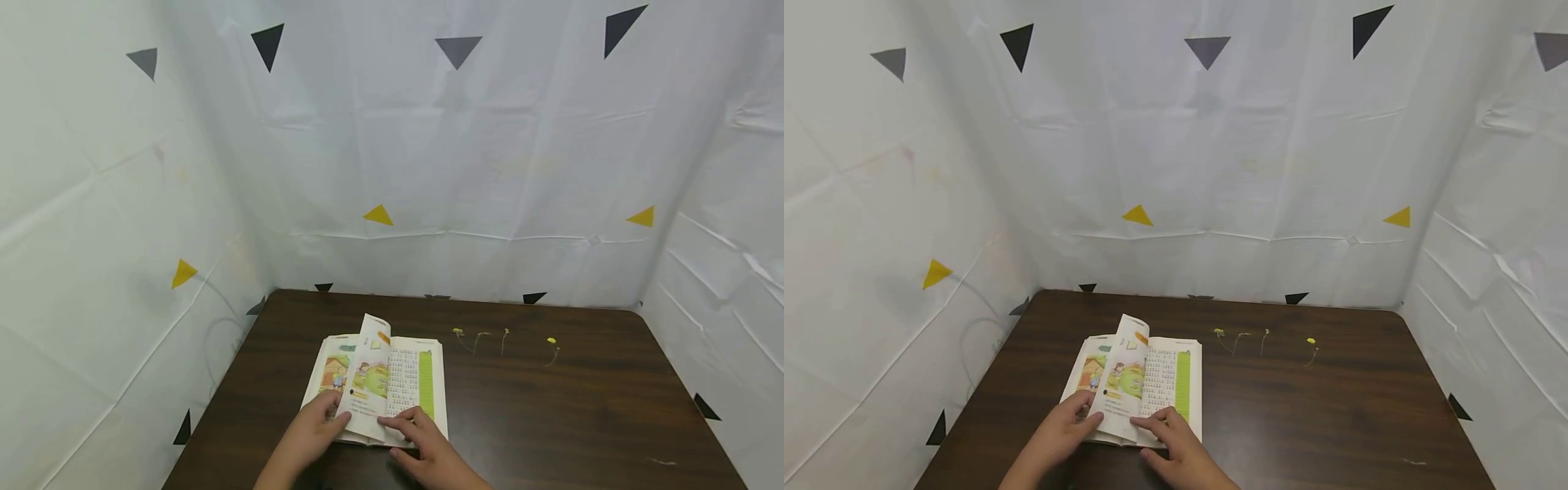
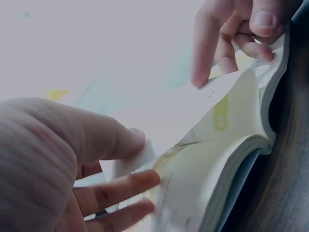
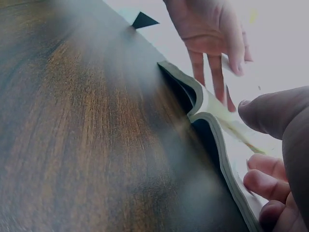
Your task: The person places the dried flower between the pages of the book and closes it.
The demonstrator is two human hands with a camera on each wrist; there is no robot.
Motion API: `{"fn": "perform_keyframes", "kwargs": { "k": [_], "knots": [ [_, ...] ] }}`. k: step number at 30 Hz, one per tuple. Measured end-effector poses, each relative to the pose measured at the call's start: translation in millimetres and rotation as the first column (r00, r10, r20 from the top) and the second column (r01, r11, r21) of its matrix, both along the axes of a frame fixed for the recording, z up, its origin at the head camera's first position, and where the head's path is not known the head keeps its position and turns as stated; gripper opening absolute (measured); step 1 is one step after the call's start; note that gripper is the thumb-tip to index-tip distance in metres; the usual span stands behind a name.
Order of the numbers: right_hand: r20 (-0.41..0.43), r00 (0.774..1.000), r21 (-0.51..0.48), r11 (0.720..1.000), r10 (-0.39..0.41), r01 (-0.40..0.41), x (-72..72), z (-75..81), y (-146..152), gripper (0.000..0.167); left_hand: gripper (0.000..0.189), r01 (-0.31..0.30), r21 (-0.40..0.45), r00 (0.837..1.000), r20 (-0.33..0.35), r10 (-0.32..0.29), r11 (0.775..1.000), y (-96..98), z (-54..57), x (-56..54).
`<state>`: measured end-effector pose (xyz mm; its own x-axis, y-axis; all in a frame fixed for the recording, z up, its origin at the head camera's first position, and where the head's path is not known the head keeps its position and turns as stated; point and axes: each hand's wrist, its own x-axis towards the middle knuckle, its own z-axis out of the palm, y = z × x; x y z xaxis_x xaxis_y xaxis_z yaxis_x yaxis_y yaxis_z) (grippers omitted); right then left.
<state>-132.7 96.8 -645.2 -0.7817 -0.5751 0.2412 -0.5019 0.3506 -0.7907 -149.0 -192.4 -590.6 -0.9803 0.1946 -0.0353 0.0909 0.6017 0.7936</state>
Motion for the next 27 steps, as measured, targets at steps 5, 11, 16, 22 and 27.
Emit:
{"fn": "perform_keyframes", "kwargs": {
  "k": [5, 11, 16, 22, 27],
  "knots": [
    [-0.024, 1.000, 0.034, 0.999, -0.006, 0.007, 0.7, 3.2, -2, 0.062, 0.011, -0.097, 0.000, 0.994, 0.050, 0.097, 0.995, -7.4, 6.7, 3.6],
    [-0.041, 0.999, 0.038, 0.999, -0.005, 0.006, 1.1, 2.7, -2, 0.065, 0.048, -0.194, -0.070, 0.980, 0.024, 0.196, 0.978, -8.7, 9.2, 2.1],
    [-0.045, 0.999, 0.024, 1.000, 0.000, 0.001, 0.6, 2.9, -2, 0.067, 0.074, -0.224, -0.188, 0.975, -0.044, 0.220, 0.956, -8.4, 4.2, -1.1],
    [-0.046, 0.999, 0.025, 0.999, 0.022, -0.021, 0.5, 4.8, -2, 0.065, 0.044, -0.235, -0.298, 0.972, -0.067, 0.225, 0.925, -13.5, 2.0, -1.9],
    [-0.098, 0.995, 0.024, 1.000, 0.017, -0.014, 0.9, 4.8, -1, 0.054, 0.025, -0.231, -0.371, 0.973, -0.094, 0.211, 0.900, -11.5, -0.1, 1.2]
  ]
}}
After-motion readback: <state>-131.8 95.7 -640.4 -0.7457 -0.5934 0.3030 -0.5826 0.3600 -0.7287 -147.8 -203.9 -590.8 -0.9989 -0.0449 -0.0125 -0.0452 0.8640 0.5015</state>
